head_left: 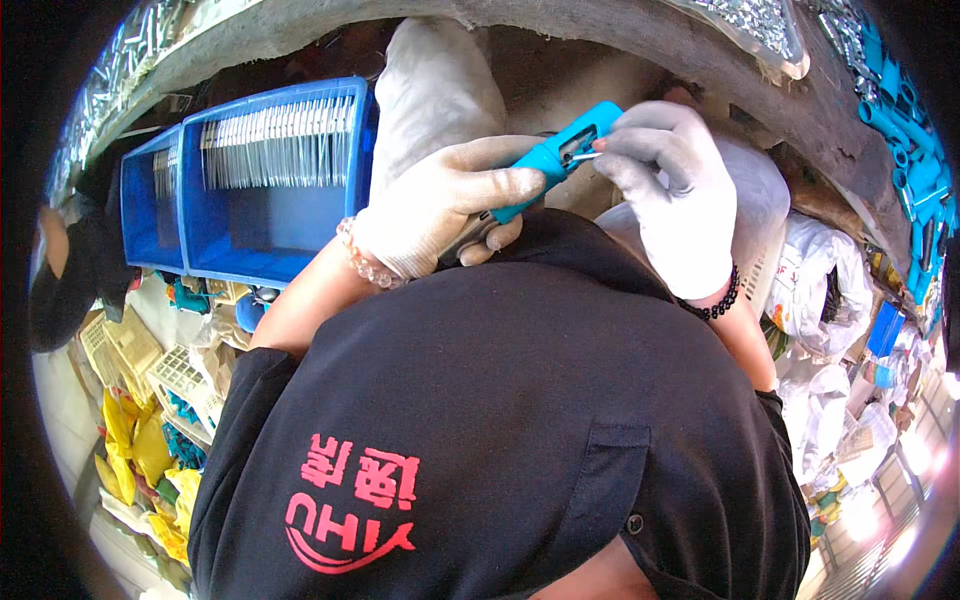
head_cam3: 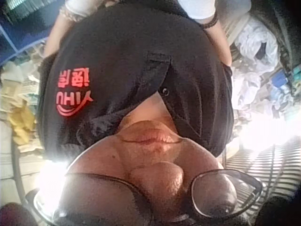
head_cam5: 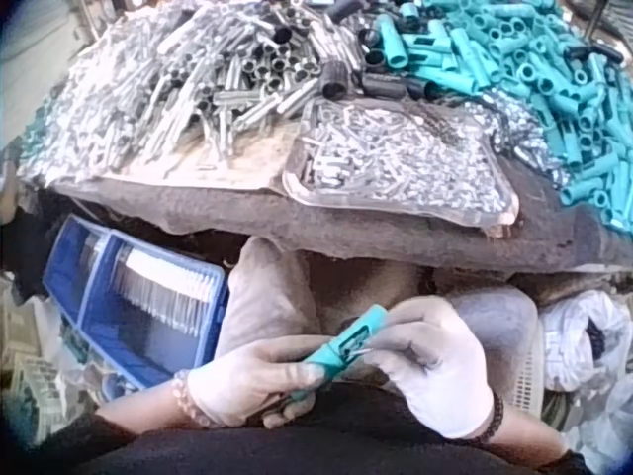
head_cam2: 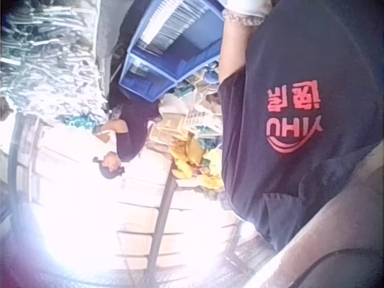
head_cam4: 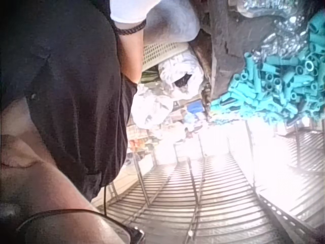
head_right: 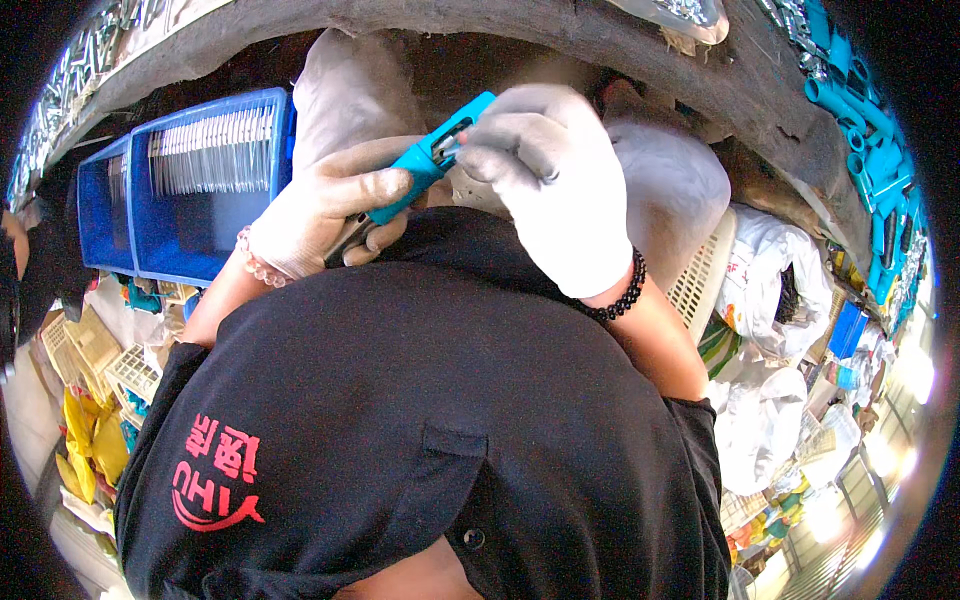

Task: The person assembles tools by inserting metal rods and springs into metal tubes, attaching plastic handles, fastening components with pins by hand, and placing the assembled items into a basket.

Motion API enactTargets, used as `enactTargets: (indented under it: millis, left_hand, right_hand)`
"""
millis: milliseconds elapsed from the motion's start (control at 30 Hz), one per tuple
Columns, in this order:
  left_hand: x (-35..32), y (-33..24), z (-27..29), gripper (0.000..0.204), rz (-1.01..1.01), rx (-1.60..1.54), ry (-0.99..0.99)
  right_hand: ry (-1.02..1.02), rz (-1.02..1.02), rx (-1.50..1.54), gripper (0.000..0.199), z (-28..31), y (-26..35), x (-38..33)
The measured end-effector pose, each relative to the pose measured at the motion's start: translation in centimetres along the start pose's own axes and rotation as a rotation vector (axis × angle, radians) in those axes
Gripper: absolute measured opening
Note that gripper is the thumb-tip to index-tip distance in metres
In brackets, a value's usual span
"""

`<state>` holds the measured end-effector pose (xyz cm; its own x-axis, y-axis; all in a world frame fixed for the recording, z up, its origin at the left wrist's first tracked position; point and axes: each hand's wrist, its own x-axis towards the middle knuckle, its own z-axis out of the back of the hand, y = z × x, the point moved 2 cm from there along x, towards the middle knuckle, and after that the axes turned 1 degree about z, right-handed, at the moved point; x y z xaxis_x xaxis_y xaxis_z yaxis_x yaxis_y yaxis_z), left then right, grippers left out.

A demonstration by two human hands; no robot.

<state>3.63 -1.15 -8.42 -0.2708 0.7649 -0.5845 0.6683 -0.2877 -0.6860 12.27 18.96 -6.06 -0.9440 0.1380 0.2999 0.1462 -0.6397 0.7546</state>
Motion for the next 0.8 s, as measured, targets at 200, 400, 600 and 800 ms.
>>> enactTargets:
  millis: [200,400,600,800]
  left_hand:
    - [-0.1,0.0,0.0,0.059,-0.006,0.019,0.02]
    - [0.1,-0.4,-0.1,0.06,0.008,0.065,0.048]
    - [0.4,-0.1,-0.3,0.07,-0.046,-0.028,0.113]
    - [-0.1,-1.2,-0.6,0.068,-0.02,0.156,0.18]
  right_hand:
    - [-0.047,0.094,-0.219,0.014,-0.6,0.1,0.0]
    - [-0.064,0.276,-0.396,0.016,-0.8,0.2,0.2]
    - [-0.138,0.458,-0.447,0.023,-1.3,0.3,-0.4]
    - [0.265,-0.262,0.22,0.03,0.3,-0.5,0.6]
